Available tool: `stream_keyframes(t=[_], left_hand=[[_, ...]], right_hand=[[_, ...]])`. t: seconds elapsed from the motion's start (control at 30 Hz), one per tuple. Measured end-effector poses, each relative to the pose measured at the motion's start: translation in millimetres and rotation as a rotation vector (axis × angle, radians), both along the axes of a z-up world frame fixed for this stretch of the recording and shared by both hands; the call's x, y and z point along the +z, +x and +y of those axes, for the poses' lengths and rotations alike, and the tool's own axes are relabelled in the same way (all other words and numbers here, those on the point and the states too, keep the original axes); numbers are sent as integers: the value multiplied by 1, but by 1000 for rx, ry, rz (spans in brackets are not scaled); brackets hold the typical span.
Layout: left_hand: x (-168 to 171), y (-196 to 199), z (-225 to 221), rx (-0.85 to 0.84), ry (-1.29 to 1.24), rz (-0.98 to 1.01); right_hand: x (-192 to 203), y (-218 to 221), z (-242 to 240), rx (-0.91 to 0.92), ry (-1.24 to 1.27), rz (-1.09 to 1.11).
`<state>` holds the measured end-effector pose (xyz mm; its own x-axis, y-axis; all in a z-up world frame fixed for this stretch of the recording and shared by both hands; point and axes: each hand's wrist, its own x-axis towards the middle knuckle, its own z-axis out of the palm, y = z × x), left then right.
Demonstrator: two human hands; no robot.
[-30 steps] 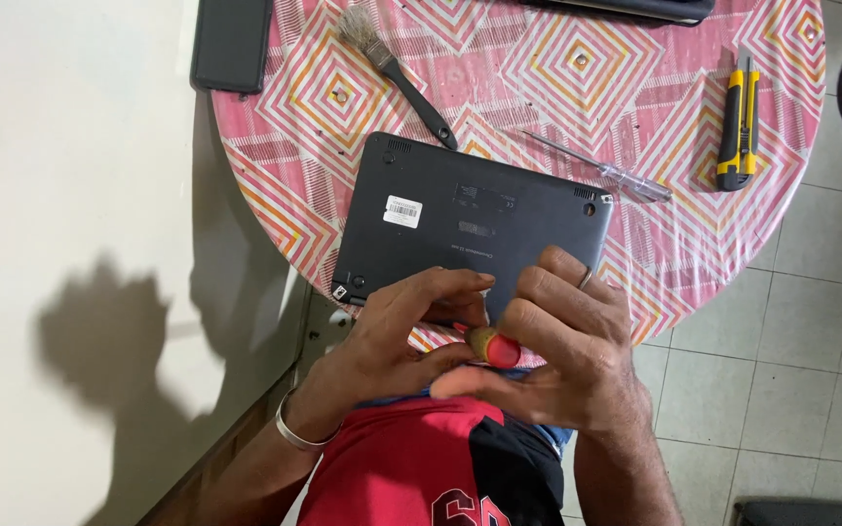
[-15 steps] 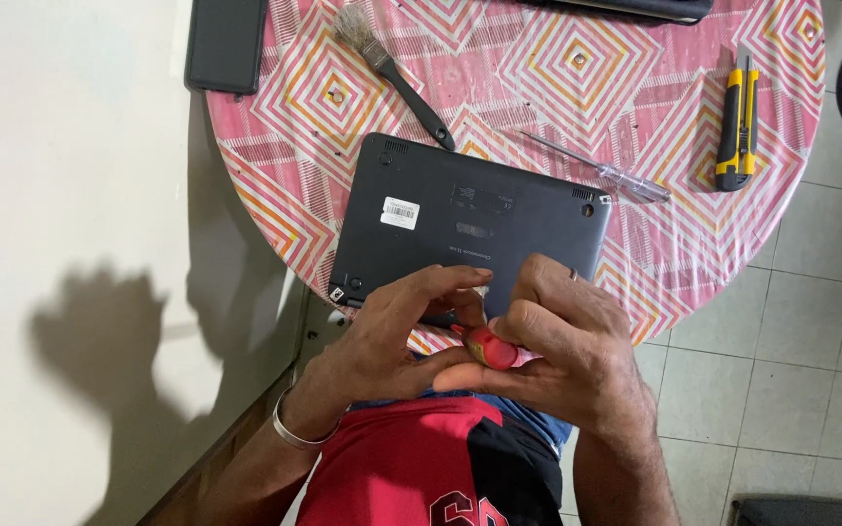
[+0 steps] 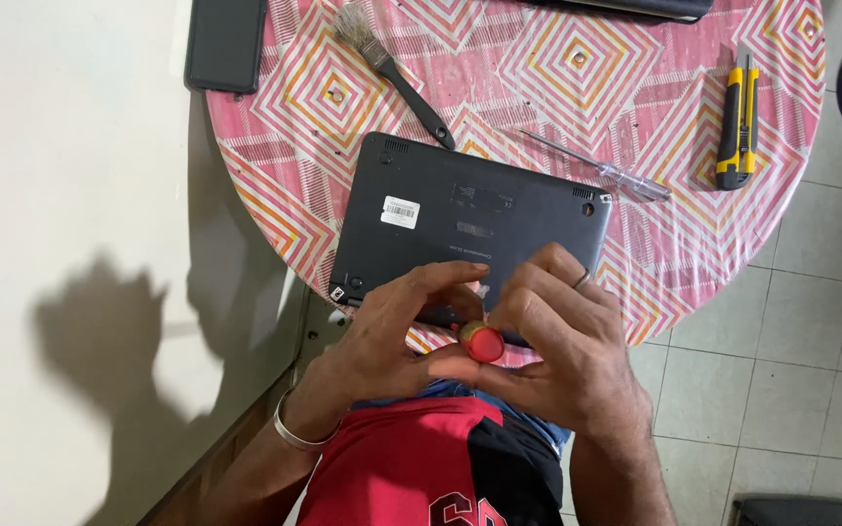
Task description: Unscrewing the back cover of a laptop using a manual screwdriver on a repair table.
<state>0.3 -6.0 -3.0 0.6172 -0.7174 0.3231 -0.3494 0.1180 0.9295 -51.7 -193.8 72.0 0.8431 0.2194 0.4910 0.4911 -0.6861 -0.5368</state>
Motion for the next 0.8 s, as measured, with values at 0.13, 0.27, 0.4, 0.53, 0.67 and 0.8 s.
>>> stream_keyframes(t=[0.13, 0.27, 0.4, 0.53, 0.67, 0.8], left_hand=[[8, 4, 8, -21, 26, 1], [18, 7, 7, -111, 34, 4], [7, -1, -1, -49, 53, -7], [5, -2, 2, -20, 35, 111], [13, 4, 5, -59, 45, -1], [8, -2, 2, -85, 49, 54]], right_hand=[[9, -4, -5, 184, 175, 155], [-4, -9, -10, 179, 231, 112], [-10, -8, -5, -19, 65, 70], [12, -4, -5, 141, 151, 156], [0, -6, -12, 247, 261, 169], [-6, -8, -8, 143, 140, 94]])
